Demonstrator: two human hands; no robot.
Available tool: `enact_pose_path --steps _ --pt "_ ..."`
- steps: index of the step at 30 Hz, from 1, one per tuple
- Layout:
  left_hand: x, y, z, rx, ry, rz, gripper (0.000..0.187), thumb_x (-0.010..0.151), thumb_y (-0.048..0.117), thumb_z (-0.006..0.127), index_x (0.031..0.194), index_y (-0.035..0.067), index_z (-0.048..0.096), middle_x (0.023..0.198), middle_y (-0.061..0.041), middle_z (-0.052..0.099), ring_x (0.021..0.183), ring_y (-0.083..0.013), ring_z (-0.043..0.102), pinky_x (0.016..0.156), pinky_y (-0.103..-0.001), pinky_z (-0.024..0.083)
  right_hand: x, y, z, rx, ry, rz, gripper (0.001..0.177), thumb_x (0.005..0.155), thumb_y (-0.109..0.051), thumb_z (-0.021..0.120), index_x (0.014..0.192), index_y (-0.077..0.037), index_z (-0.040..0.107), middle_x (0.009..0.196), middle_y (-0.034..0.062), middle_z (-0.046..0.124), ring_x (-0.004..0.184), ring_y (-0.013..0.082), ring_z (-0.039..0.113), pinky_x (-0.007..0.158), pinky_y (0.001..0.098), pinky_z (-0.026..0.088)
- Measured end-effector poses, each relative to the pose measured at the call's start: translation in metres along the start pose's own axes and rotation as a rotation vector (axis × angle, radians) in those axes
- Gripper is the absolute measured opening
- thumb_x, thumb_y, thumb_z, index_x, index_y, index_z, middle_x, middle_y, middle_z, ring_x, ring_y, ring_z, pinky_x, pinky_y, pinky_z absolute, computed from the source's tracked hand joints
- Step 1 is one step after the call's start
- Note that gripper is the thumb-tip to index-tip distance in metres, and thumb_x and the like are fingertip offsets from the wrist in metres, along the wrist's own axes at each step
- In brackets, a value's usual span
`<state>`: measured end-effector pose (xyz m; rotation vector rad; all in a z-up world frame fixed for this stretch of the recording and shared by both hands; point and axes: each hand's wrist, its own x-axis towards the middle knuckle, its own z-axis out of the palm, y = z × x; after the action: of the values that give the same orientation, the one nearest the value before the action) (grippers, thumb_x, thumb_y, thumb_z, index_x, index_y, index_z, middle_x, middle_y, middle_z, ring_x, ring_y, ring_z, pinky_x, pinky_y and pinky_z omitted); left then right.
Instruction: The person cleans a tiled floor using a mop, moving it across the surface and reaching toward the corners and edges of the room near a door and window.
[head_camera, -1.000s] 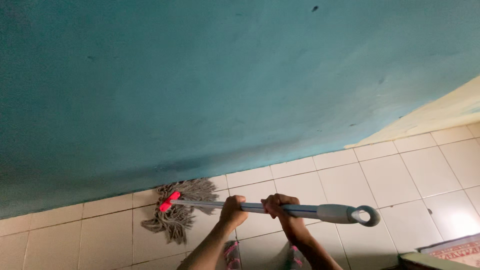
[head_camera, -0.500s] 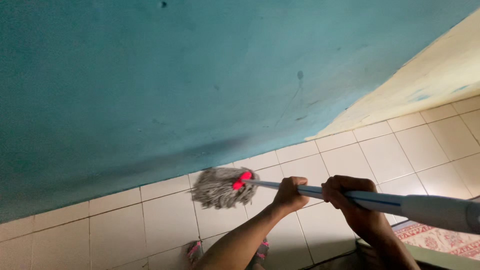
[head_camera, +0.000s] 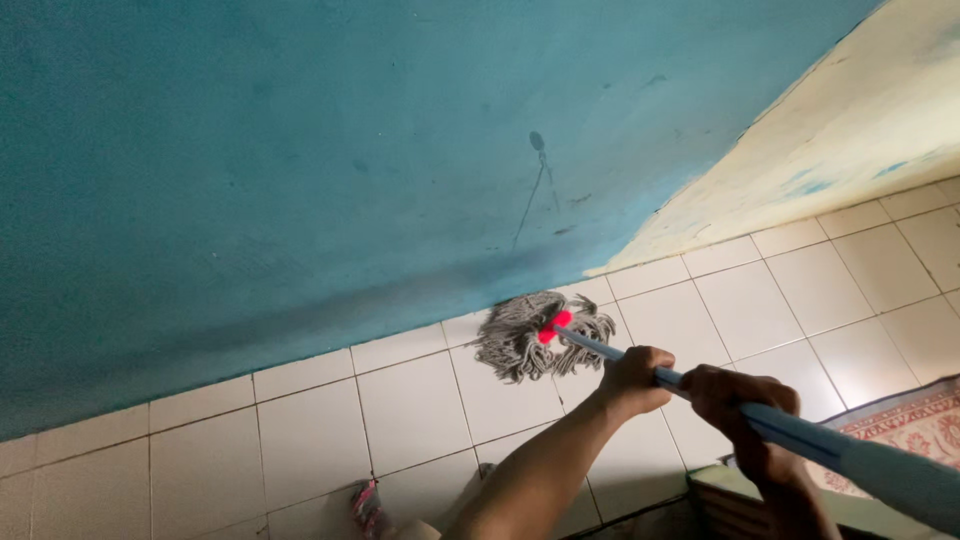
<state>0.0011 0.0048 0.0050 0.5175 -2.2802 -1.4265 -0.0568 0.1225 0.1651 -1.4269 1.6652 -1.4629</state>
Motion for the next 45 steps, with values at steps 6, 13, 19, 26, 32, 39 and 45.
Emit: enact_pose_path --steps 6,13,19,26,32,39,45 --pt "-0.032 0.021 -0.015 0.0 0.04 -0.242 0.007 0.08 0.008 0.059 0.073 0.009 0.061 0.074 -0.015 0.068 0.073 -0.0382 0.069 0.063 -0.051 0.053 0.001 0.028 -0.012 0.399 -0.015 -0.069 0.029 0.088 0.001 0.061 0.064 -0.005 0.048 0.059 0.0025 0.042 0.054 0.0195 0.052 0.073 0.0488 0.054" --pt "-0.11 -0.07 -0.04 0.218 0.289 -0.421 0.003 0.077 0.008 0.062 0.074 0.006 0.062 0.079 -0.021 0.067 0.085 -0.0454 0.064 0.069 -0.056 0.05 0.001 0.062 0.066 0.677 -0.187 0.064 0.026 0.087 0.0 0.054 0.067 -0.009 0.041 0.061 0.0049 0.043 0.065 0.0192 0.049 0.087 0.0474 0.053" --pt "-0.213 -0.156 -0.078 0.338 0.257 -0.532 0.019 0.074 0.011 0.067 0.064 0.003 0.054 0.068 -0.022 0.062 0.078 -0.044 0.062 0.069 -0.054 0.047 -0.042 0.074 0.152 0.519 -0.288 0.136 0.026 0.09 0.002 0.06 0.068 -0.004 0.048 0.066 0.0089 0.052 0.068 0.0219 0.055 0.083 0.0403 0.054" --pt "-0.179 -0.092 -0.038 0.223 0.299 -0.365 0.027 0.08 0.008 0.06 0.056 0.006 0.047 0.052 -0.018 0.054 0.055 -0.0405 0.057 0.057 -0.051 0.046 -0.075 0.074 0.088 0.304 -0.164 0.262 0.012 0.092 -0.001 0.066 0.1 -0.004 0.057 0.097 0.0117 0.073 0.078 0.0154 0.063 0.069 0.0312 0.054" --pt "-0.091 0.012 0.004 -0.159 0.133 -0.257 0.012 0.079 0.005 0.054 0.067 0.004 0.051 0.061 -0.019 0.059 0.056 -0.0382 0.059 0.056 -0.049 0.047 -0.034 -0.006 -0.02 -0.079 -0.145 0.466 0.013 0.093 -0.004 0.066 0.08 0.001 0.066 0.074 0.0142 0.068 0.065 0.0194 0.058 0.057 0.0353 0.052" --pt "-0.072 0.024 0.016 -0.318 -0.008 -0.046 0.007 0.078 0.01 0.061 0.082 0.005 0.06 0.077 -0.016 0.068 0.076 -0.0331 0.068 0.069 -0.046 0.053 -0.042 -0.031 0.017 -0.193 -0.007 0.179 0.012 0.085 -0.008 0.068 0.085 0.004 0.071 0.066 0.0086 0.068 0.056 0.0137 0.066 0.05 0.0268 0.051" --pt "-0.117 0.034 0.017 -0.194 0.003 -0.146 0.012 0.074 0.01 0.065 0.074 0.004 0.056 0.072 -0.018 0.064 0.073 -0.0352 0.068 0.064 -0.049 0.05 -0.079 -0.038 0.04 -0.032 -0.009 0.012 0.017 0.087 -0.005 0.061 0.073 0.004 0.061 0.056 0.0067 0.059 0.048 0.0121 0.055 0.049 0.026 0.045"
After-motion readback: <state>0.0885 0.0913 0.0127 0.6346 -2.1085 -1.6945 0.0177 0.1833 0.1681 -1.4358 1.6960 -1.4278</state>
